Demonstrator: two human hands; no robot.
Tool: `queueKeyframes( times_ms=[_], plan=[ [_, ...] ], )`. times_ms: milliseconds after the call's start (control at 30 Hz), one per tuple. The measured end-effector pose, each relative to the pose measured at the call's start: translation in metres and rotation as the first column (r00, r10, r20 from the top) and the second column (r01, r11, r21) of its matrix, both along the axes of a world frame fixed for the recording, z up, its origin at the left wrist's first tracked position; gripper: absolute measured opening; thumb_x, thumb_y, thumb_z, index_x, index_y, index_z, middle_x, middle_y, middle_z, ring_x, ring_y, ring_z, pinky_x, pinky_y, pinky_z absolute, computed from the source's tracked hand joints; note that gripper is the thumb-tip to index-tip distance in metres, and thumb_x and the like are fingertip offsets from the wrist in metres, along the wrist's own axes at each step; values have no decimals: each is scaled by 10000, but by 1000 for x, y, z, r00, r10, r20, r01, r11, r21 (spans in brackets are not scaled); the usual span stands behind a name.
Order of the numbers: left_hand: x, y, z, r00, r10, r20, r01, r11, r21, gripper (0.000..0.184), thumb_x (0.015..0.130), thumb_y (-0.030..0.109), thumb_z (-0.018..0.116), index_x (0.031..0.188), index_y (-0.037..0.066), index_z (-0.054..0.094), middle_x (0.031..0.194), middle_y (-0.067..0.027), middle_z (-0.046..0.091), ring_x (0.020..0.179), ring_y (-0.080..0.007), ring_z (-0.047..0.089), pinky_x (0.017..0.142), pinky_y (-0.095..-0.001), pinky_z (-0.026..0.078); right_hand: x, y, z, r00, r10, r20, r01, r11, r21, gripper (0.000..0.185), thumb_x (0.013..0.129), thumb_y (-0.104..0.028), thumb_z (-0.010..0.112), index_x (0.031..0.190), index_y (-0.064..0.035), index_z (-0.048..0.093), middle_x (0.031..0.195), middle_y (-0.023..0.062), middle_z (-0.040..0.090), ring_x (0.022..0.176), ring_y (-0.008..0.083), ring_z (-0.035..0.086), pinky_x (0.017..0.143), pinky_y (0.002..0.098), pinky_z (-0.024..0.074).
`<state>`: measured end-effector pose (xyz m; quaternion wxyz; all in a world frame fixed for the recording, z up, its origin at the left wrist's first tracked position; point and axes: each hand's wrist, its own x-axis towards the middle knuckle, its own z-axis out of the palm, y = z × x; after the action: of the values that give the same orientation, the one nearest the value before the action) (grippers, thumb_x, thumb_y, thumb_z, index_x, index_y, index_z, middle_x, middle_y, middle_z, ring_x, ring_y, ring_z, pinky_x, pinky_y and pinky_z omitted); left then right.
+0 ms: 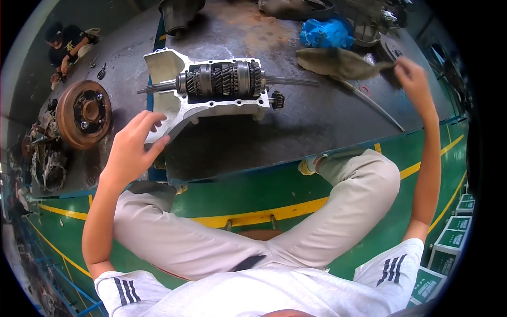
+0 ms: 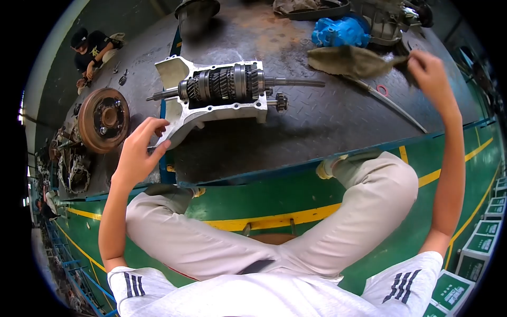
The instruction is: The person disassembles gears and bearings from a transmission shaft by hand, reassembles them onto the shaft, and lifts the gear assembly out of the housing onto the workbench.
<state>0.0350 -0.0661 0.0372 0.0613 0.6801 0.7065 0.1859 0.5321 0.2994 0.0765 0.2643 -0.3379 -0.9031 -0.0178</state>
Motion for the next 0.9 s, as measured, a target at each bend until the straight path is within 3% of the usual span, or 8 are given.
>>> queueKeyframes(
  times_ms=[67, 133, 267, 333, 467, 633, 767, 900],
  plan=[
    [1, 0, -9, 999, -17, -50, 21, 997, 69, 255, 889, 137, 735, 1090, 15, 636, 942, -138, 621, 847, -319, 657, 749, -381, 528, -15, -25, 0, 949, -3, 316, 155, 875, -458, 239, 917, -167, 637, 913, 70, 670, 721, 181, 619, 725, 284, 631, 733, 378, 521],
    [6, -3, -10, 996, -29, -79, 35, 997, 72, 237, 890, 142, 733, 1065, 21, 631, 922, -136, 611, 803, -331, 644, 725, -387, 520, -31, -41, -5, 832, -3, 555, 271, 874, -403, 283, 907, -210, 700, 983, 62, 688, 830, 196, 681, 828, 333, 669, 810, 413, 539],
    [11, -5, -27, 922, 4, -387, 40, 994, 106, 262, 854, 183, 776, 986, 20, 619, 906, -120, 611, 845, -313, 606, 729, -398, 484, -104, -74, -34, 964, 135, 227, -92, 977, -191, 763, 807, -419, 841, 1345, 40, 555, 1374, 235, 597, 1292, 369, 551, 1092, 433, 449],
    [12, -5, -32, 908, 25, -418, 15, 995, 94, 293, 824, 181, 798, 988, 26, 610, 919, -105, 612, 891, -303, 594, 752, -402, 472, -149, -101, -61, 945, 268, 190, -286, 956, 71, 950, 749, -435, 883, 1441, 56, 454, 1471, 260, 504, 1382, 402, 466, 1166, 465, 382],
    [12, -10, -27, 903, 39, -428, -13, 998, 64, 375, 830, 167, 793, 1131, 25, 619, 992, -134, 604, 924, -343, 588, 801, -413, 482, -212, -145, -111, 944, 293, 152, -300, 953, 31, 1189, 694, -452, 915, 1556, 47, 267, 1490, 261, 469, 1377, 436, 452, 1200, 563, 309],
    [17, -17, -18, 936, 19, -352, -18, 1000, 6, 456, 856, 171, 772, 1242, 21, 581, 1106, -153, 600, 1025, -359, 577, 895, -413, 483, -224, -129, -102, 940, 304, 157, -301, 953, -49, 1179, 715, -458, 906, 1557, 54, 259, 1382, 232, 542, 1315, 397, 510, 1185, 549, 325],
    [14, -12, 3, 999, 44, -11, -44, 999, 27, 397, 934, 195, 683, 1268, 13, 569, 1253, -193, 590, 1206, -404, 556, 1026, -440, 454, -202, -85, -54, 865, 330, 378, -178, 906, -385, 696, 844, -345, 799, 1361, 3, 489, 1198, 260, 663, 1151, 430, 624, 962, 489, 517],
    [-23, 21, 8, 990, 70, -123, -47, 982, 185, 354, 1013, 241, 572, 1281, 10, 578, 1305, -193, 587, 1257, -385, 552, 1081, -419, 420, -205, -67, -70, 815, 356, 458, -114, 873, -475, 449, 861, -255, 733, 1194, 4, 579, 1090, 254, 694, 1055, 431, 668, 904, 492, 539]
  ],
)
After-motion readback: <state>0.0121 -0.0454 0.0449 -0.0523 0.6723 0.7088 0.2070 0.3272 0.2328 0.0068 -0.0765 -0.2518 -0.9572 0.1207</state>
